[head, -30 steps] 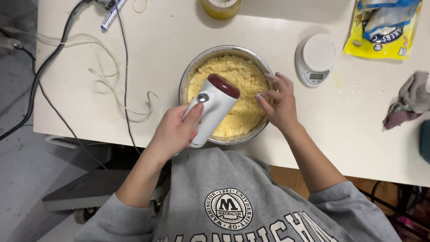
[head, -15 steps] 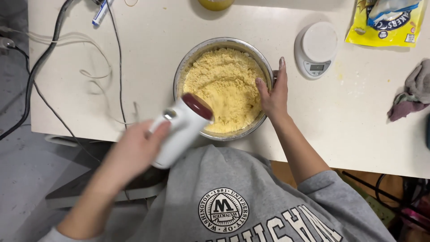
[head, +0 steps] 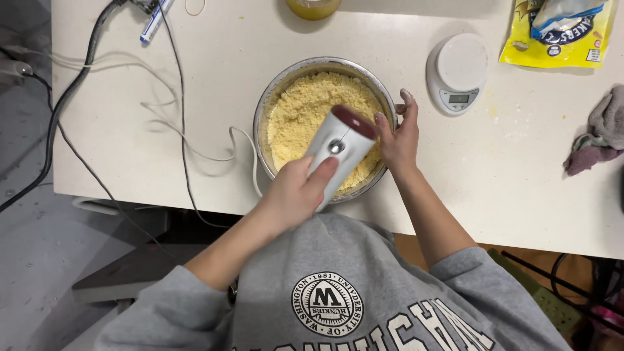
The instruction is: The person uses a hand mixer to blend yellow powder and white flour in a metal bowl, occasionally using their hand to stir the mixture.
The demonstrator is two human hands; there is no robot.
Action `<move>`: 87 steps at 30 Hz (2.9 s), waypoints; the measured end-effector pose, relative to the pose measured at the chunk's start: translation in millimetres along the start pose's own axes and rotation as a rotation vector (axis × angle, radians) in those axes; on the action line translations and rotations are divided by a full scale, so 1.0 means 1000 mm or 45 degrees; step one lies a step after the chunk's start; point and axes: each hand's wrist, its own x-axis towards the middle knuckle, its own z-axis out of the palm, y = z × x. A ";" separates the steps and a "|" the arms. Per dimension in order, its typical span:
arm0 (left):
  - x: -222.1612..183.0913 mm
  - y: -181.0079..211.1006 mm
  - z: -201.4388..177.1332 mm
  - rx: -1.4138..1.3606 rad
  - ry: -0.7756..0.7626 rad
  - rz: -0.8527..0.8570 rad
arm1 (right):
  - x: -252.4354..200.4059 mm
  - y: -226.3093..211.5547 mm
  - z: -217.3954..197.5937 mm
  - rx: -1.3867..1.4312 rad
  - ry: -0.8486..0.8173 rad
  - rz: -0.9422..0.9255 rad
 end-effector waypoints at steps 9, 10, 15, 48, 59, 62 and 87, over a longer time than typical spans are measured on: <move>-0.021 0.017 -0.061 0.217 -0.036 -0.243 | 0.002 -0.011 -0.003 0.101 0.044 0.075; -0.017 0.021 -0.066 0.293 0.036 -0.223 | 0.002 -0.012 -0.003 0.094 0.044 0.090; 0.010 0.022 -0.063 0.225 0.154 -0.219 | 0.001 -0.011 -0.002 0.054 0.048 0.038; 0.090 0.112 -0.056 0.284 -0.002 0.196 | 0.003 -0.016 -0.002 0.066 0.007 0.046; 0.041 0.073 -0.064 0.548 -0.310 -0.212 | 0.002 -0.018 -0.004 0.077 0.052 0.079; 0.024 0.063 -0.086 0.675 -0.180 -0.238 | 0.001 -0.021 -0.005 0.081 0.034 0.077; 0.009 0.082 -0.093 0.823 0.188 -0.175 | 0.008 -0.089 -0.025 -1.310 -0.884 -0.511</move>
